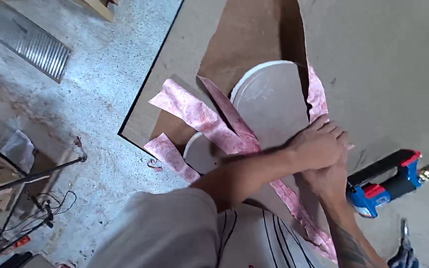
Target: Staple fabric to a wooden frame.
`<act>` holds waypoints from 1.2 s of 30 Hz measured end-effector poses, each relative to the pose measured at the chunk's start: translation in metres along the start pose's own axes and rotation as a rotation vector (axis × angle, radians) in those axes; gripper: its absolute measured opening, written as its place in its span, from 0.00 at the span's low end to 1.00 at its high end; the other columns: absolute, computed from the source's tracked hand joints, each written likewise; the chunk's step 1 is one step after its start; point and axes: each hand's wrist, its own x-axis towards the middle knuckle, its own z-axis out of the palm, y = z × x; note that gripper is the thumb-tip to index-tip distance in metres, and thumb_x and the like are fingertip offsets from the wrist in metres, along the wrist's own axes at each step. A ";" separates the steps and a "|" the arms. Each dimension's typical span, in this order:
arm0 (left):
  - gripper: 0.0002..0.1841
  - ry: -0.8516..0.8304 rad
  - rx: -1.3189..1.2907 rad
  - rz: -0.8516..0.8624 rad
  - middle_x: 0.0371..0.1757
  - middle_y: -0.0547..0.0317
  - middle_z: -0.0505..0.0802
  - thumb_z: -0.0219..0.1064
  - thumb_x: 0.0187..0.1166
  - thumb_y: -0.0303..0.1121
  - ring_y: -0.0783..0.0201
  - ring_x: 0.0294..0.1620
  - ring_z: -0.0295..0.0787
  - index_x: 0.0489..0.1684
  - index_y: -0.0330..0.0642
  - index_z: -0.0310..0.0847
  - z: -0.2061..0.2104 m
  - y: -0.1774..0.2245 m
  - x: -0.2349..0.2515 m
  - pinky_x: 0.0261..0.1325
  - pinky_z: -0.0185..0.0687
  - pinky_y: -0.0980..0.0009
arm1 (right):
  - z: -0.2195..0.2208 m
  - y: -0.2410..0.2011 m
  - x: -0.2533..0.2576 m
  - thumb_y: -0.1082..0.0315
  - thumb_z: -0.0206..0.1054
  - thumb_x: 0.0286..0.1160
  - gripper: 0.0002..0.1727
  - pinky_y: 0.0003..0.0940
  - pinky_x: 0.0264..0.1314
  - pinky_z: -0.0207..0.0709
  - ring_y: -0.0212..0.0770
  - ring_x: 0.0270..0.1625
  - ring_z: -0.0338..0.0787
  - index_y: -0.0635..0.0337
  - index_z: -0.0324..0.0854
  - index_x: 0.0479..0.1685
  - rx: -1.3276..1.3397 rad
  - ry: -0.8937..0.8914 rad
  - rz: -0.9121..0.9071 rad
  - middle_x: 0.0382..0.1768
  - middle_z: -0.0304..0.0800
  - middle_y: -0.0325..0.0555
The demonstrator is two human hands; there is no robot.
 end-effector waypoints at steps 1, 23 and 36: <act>0.26 0.014 -0.010 -0.014 0.71 0.61 0.90 0.43 0.94 0.49 0.60 0.86 0.71 0.69 0.47 0.86 0.010 -0.001 0.007 0.98 0.39 0.52 | -0.001 0.002 -0.001 0.38 0.82 0.43 0.57 0.68 0.70 0.76 0.61 0.71 0.83 0.62 0.69 0.79 0.023 0.011 0.029 0.68 0.82 0.64; 0.80 -0.587 0.356 0.443 0.97 0.39 0.47 0.90 0.29 0.65 0.33 0.96 0.33 0.99 0.58 0.42 -0.013 -0.017 -0.009 0.89 0.15 0.25 | -0.122 0.182 -0.032 0.47 0.79 0.37 0.53 0.64 0.41 0.83 0.60 0.42 0.92 0.58 0.69 0.75 -0.664 -0.502 -0.201 0.41 0.90 0.54; 0.50 -0.748 0.150 0.451 0.94 0.46 0.59 0.78 0.68 0.41 0.36 0.96 0.39 0.96 0.54 0.54 -0.030 -0.023 0.022 0.87 0.17 0.22 | -0.077 -0.033 -0.107 0.45 0.65 0.69 0.20 0.33 0.20 0.81 0.27 0.20 0.87 0.52 0.89 0.34 -0.106 -0.273 -0.134 0.18 0.87 0.32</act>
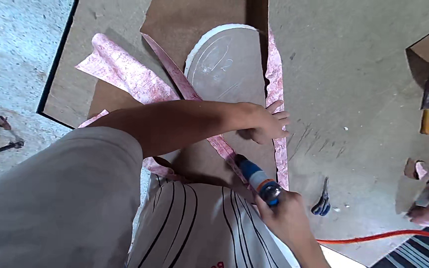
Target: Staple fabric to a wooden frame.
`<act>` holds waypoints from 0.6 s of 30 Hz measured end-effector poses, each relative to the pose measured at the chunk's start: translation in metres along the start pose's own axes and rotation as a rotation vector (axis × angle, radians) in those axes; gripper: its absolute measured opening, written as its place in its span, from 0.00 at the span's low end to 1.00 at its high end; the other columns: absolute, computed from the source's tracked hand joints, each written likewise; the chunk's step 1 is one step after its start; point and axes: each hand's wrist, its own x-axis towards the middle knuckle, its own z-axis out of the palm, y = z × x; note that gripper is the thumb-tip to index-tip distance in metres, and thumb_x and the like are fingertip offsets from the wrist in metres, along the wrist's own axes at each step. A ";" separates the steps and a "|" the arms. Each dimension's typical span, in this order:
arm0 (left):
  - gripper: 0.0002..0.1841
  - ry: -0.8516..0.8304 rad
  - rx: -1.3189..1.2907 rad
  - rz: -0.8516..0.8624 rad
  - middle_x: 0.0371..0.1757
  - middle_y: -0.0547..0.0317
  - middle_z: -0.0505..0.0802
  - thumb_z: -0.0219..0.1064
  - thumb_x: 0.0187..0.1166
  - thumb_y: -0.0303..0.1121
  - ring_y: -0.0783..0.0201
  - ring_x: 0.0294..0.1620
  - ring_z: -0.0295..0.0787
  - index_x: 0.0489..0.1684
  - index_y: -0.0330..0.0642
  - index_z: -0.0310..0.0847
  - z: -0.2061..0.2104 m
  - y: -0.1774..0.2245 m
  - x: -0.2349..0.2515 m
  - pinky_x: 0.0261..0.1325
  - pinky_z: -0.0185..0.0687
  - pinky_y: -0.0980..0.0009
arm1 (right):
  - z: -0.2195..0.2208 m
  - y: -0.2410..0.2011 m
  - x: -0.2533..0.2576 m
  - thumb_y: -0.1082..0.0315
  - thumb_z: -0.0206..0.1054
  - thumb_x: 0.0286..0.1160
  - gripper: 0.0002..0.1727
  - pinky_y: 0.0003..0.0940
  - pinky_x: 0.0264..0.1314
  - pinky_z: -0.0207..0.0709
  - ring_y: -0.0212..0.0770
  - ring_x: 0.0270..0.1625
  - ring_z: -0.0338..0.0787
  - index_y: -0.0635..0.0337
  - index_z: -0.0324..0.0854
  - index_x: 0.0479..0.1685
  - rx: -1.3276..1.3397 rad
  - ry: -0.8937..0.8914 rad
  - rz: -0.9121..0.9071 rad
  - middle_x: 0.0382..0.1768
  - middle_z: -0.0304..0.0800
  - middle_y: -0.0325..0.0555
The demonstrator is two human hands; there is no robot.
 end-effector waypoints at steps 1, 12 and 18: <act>0.49 0.007 -0.007 0.004 0.94 0.46 0.61 0.77 0.69 0.40 0.36 0.96 0.40 0.95 0.54 0.55 0.000 -0.002 0.001 0.87 0.17 0.22 | 0.009 -0.005 0.007 0.45 0.64 0.70 0.21 0.33 0.20 0.81 0.27 0.20 0.87 0.53 0.90 0.36 0.005 0.005 -0.005 0.18 0.87 0.32; 0.42 0.031 -0.030 0.042 0.92 0.44 0.65 0.73 0.75 0.42 0.37 0.95 0.45 0.93 0.50 0.59 -0.003 -0.006 -0.006 0.89 0.20 0.25 | 0.032 -0.040 0.032 0.46 0.64 0.68 0.21 0.33 0.23 0.81 0.29 0.21 0.87 0.55 0.90 0.36 -0.058 0.015 -0.031 0.19 0.87 0.34; 0.36 0.036 -0.006 0.068 0.82 0.55 0.81 0.75 0.73 0.53 0.46 0.88 0.66 0.83 0.54 0.74 -0.018 -0.023 -0.013 0.91 0.44 0.32 | 0.033 -0.057 0.042 0.46 0.63 0.68 0.20 0.32 0.22 0.81 0.29 0.22 0.88 0.53 0.90 0.36 -0.097 0.004 -0.037 0.19 0.88 0.33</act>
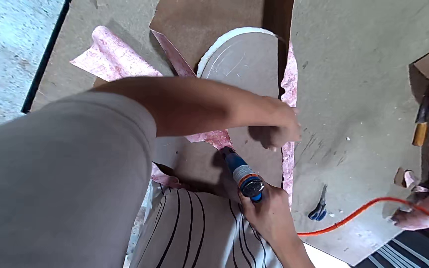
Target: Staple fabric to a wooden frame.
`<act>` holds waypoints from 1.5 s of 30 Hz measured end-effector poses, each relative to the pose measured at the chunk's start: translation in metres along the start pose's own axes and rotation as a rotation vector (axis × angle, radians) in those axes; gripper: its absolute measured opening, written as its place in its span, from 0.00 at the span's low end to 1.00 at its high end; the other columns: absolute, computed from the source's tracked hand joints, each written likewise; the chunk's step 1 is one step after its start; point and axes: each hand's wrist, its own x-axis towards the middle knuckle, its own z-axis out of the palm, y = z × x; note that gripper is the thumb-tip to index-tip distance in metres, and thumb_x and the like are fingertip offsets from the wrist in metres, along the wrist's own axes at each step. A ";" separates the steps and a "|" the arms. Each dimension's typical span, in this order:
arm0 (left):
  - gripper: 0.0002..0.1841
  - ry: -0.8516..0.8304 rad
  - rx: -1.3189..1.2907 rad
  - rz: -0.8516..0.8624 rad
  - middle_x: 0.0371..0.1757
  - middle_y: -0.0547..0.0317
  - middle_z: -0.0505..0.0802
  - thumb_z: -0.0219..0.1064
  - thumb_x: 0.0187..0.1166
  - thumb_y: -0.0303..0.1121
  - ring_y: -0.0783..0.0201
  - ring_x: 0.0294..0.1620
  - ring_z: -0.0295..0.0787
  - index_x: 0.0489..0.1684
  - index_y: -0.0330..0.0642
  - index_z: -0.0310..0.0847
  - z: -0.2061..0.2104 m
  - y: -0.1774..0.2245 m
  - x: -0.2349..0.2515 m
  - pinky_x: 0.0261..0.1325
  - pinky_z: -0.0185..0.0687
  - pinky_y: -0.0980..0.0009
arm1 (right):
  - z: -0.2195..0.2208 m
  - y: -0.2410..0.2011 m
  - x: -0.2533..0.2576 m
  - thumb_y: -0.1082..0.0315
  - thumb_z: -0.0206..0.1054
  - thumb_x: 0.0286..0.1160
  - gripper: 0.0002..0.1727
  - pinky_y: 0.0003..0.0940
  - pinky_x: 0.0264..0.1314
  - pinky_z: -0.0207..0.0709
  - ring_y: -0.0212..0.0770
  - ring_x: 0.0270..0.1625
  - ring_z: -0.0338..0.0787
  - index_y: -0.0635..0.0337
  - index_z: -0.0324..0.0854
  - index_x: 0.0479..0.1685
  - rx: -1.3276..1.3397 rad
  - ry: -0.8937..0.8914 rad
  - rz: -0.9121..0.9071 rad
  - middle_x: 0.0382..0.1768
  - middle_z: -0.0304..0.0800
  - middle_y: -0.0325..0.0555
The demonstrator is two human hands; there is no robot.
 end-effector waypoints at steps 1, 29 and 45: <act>0.32 0.075 -0.004 -0.027 0.68 0.56 0.90 0.78 0.69 0.54 0.47 0.77 0.79 0.74 0.55 0.82 -0.008 -0.007 -0.007 0.87 0.58 0.35 | 0.001 -0.003 0.003 0.46 0.63 0.68 0.20 0.32 0.22 0.81 0.29 0.22 0.88 0.53 0.89 0.33 -0.009 0.011 0.000 0.19 0.87 0.33; 0.43 0.460 0.042 -0.337 0.81 0.60 0.81 0.64 0.69 0.72 0.49 0.85 0.69 0.84 0.62 0.70 -0.033 -0.126 -0.102 0.85 0.58 0.35 | -0.030 -0.005 -0.013 0.45 0.67 0.69 0.21 0.29 0.28 0.86 0.24 0.27 0.90 0.54 0.90 0.44 0.152 0.074 0.099 0.26 0.93 0.34; 0.62 -0.071 0.223 -0.125 0.80 0.49 0.79 0.80 0.40 0.77 0.38 0.84 0.68 0.87 0.58 0.67 0.090 0.152 0.099 0.86 0.41 0.23 | 0.030 0.135 -0.312 0.42 0.66 0.67 0.23 0.57 0.35 0.86 0.46 0.33 0.94 0.46 0.90 0.51 0.142 -0.080 0.763 0.29 0.93 0.40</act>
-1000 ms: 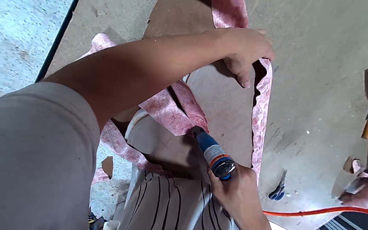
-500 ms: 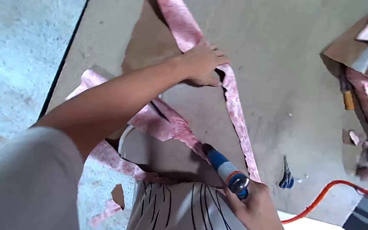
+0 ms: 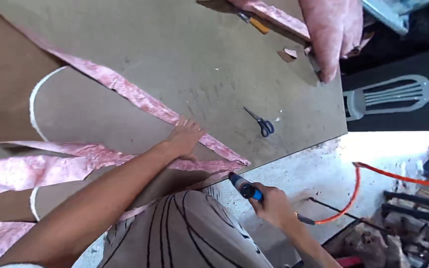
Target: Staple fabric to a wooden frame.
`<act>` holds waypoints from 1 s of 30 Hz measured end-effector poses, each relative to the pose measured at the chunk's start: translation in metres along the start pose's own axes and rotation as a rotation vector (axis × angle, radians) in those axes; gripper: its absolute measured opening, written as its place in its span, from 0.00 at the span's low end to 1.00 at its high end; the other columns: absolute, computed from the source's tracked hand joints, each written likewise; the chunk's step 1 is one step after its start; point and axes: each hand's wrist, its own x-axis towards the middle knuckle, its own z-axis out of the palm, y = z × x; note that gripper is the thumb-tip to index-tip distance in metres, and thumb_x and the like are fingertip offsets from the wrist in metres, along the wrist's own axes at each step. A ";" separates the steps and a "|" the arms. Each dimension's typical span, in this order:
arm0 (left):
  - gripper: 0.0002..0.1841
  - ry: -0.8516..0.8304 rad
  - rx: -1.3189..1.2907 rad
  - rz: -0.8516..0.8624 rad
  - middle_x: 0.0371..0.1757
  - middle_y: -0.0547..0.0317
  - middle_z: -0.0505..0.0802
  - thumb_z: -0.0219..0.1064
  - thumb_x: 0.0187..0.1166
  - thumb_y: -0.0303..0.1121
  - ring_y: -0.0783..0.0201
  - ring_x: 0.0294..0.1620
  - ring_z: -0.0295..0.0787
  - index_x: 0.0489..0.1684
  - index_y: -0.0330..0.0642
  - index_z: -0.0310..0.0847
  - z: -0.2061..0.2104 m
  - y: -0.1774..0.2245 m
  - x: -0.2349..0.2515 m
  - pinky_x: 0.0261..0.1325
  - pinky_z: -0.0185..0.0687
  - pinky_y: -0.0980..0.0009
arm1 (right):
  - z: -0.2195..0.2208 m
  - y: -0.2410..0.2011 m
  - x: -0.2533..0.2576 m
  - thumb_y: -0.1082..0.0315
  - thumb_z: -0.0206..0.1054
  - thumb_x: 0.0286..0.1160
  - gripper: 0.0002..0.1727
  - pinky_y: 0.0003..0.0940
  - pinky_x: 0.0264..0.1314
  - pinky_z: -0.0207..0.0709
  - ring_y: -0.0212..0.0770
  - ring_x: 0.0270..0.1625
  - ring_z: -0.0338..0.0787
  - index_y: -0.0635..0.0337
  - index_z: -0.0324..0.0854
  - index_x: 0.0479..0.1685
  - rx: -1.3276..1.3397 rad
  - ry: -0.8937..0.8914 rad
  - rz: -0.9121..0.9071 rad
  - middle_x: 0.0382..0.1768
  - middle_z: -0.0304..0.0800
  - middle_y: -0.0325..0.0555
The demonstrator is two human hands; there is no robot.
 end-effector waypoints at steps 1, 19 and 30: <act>0.63 -0.046 0.027 -0.017 0.80 0.50 0.79 0.82 0.40 0.74 0.38 0.84 0.68 0.87 0.58 0.66 -0.003 0.007 0.003 0.85 0.41 0.21 | 0.004 0.007 0.001 0.42 0.65 0.68 0.23 0.57 0.36 0.86 0.46 0.34 0.94 0.45 0.90 0.52 0.002 -0.003 0.000 0.30 0.94 0.40; 0.69 -0.239 0.109 -0.090 0.80 0.51 0.77 0.89 0.24 0.71 0.39 0.85 0.64 0.85 0.60 0.65 0.002 0.031 0.012 0.82 0.39 0.18 | 0.021 0.022 0.038 0.45 0.71 0.61 0.16 0.49 0.35 0.85 0.37 0.33 0.93 0.39 0.91 0.43 0.101 -0.016 -0.200 0.28 0.92 0.32; 0.69 -0.232 0.106 -0.094 0.80 0.53 0.77 0.89 0.23 0.71 0.42 0.83 0.66 0.85 0.59 0.66 0.008 0.035 0.006 0.83 0.41 0.23 | 0.019 0.005 0.029 0.44 0.67 0.67 0.18 0.53 0.38 0.85 0.44 0.36 0.93 0.45 0.89 0.42 0.061 -0.107 -0.158 0.29 0.92 0.38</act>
